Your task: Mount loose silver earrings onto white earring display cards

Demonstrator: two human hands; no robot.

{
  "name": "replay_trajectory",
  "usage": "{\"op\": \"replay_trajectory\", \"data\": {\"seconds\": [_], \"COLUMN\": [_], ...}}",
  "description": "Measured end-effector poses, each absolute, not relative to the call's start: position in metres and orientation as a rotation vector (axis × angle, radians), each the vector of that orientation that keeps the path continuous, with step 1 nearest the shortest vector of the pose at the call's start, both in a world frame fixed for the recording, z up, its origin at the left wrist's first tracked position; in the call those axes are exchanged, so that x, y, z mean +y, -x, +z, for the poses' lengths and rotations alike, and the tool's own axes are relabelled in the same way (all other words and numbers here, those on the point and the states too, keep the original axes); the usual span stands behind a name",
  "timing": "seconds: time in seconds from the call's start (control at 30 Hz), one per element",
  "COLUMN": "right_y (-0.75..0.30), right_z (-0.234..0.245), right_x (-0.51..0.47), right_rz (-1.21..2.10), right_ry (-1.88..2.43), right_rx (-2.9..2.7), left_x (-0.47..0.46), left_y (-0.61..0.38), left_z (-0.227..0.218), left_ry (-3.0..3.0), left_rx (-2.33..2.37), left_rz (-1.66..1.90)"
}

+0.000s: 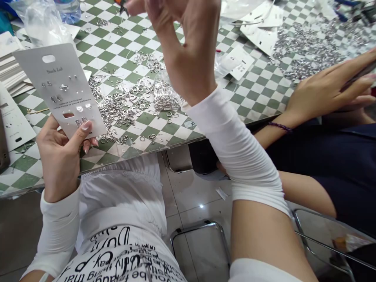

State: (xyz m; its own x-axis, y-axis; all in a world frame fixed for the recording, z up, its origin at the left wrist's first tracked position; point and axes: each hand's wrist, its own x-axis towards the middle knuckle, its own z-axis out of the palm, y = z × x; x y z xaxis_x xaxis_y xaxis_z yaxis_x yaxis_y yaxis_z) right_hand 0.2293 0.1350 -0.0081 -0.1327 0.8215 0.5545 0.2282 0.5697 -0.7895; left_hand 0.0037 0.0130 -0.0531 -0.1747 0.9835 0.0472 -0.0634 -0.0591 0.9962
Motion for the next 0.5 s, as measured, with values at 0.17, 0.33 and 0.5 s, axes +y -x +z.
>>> {"op": "replay_trajectory", "data": {"seconds": [0.17, 0.33, 0.5], "right_y": [-0.234, -0.228, -0.23], "right_z": [0.003, -0.012, -0.02], "right_x": [0.166, 0.214, 0.245], "right_rz": [0.29, 0.291, 0.347], "right_ry": [1.295, 1.336, 1.264], "right_rx": [-2.12, -2.409, -2.54], "left_x": [0.013, 0.013, 0.012], "left_y": [-0.004, -0.004, -0.003], "left_z": [-0.053, -0.054, -0.054], "left_ry": [-1.108, -1.091, -1.048], "left_rx": [1.285, 1.283, 1.273], "left_rz": [1.417, 1.436, 1.437]}}
